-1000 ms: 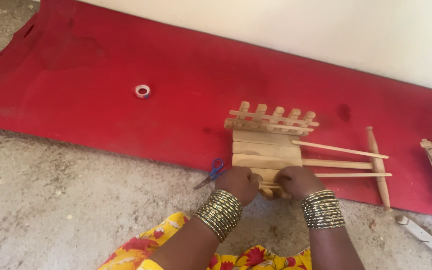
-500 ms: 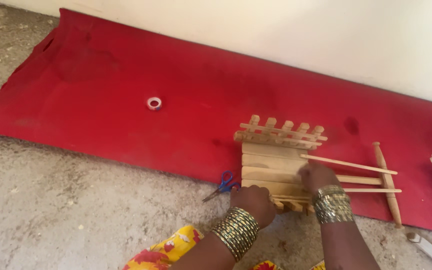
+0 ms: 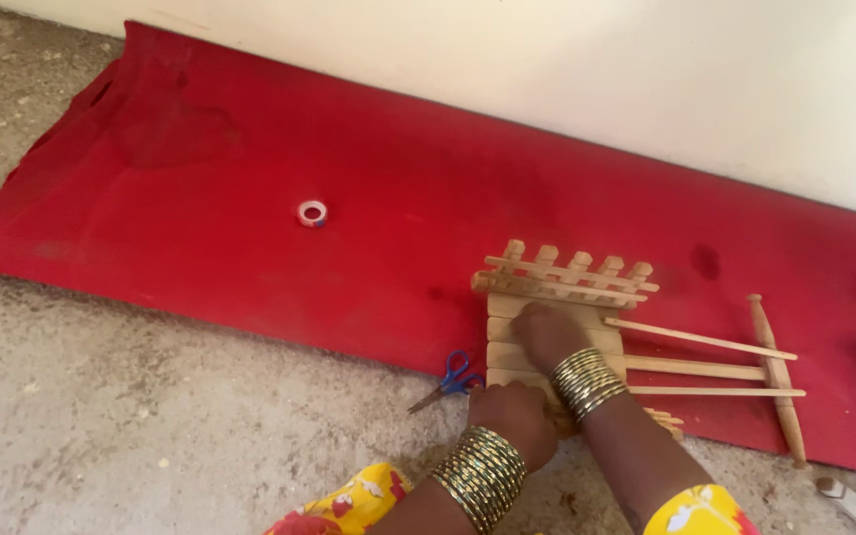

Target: The person sits on the floor and assembles a small wooden toy structure, fitting slatted side pieces and a fence-like rail together on a red mat. They press and align the wooden parts by hand, reposition the assembly, and finally lift the joined piece upright by its long wooden handle.

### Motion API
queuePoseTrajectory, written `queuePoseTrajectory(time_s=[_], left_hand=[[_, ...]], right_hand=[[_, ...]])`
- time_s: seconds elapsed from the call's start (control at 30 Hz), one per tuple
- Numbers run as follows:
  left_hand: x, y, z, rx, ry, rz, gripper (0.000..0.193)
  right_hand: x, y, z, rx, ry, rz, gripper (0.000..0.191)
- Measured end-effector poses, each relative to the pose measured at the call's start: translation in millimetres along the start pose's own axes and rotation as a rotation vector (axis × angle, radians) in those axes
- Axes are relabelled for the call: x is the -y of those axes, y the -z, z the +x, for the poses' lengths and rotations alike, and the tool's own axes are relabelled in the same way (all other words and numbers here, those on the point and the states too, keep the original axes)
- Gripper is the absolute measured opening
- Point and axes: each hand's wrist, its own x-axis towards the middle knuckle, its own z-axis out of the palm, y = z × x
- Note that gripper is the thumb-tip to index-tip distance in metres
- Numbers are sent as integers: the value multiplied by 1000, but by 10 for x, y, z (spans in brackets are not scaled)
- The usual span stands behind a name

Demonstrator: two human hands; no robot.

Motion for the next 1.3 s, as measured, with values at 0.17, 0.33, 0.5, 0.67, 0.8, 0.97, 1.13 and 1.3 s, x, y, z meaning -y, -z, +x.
queuePoseTrajectory(time_s=[0.17, 0.33, 0.5, 0.67, 0.8, 0.97, 1.13, 1.3], left_hand=[[-20, -17, -25, -52, -26, -27, 36], [-30, 23, -27, -32, -15, -56, 35], [-9, 6, -19, -9, -25, -17, 35], [-2, -5, -34, -68, -40, -69, 34], [-26, 12, -25, -63, -27, -88, 34], [-27, -4, -3, -23, -37, -68, 31], [0, -38, -1, -65, -56, -33, 31], [28, -72, 2, -71, -64, -39, 30]], right_hand=[[-550, 204, -47, 63, -527, -18, 32], [-424, 118, 72, 195, -651, 82, 33], [-61, -59, 100, 12, -2, -82, 24], [-345, 7, 70, 80, -180, -106, 27], [-761, 97, -55, 101, -571, -24, 30], [-821, 164, -129, -521, -390, 70, 25], [-349, 264, 207, -419, -478, 201, 22], [67, 153, 315, -460, -111, 133, 23]])
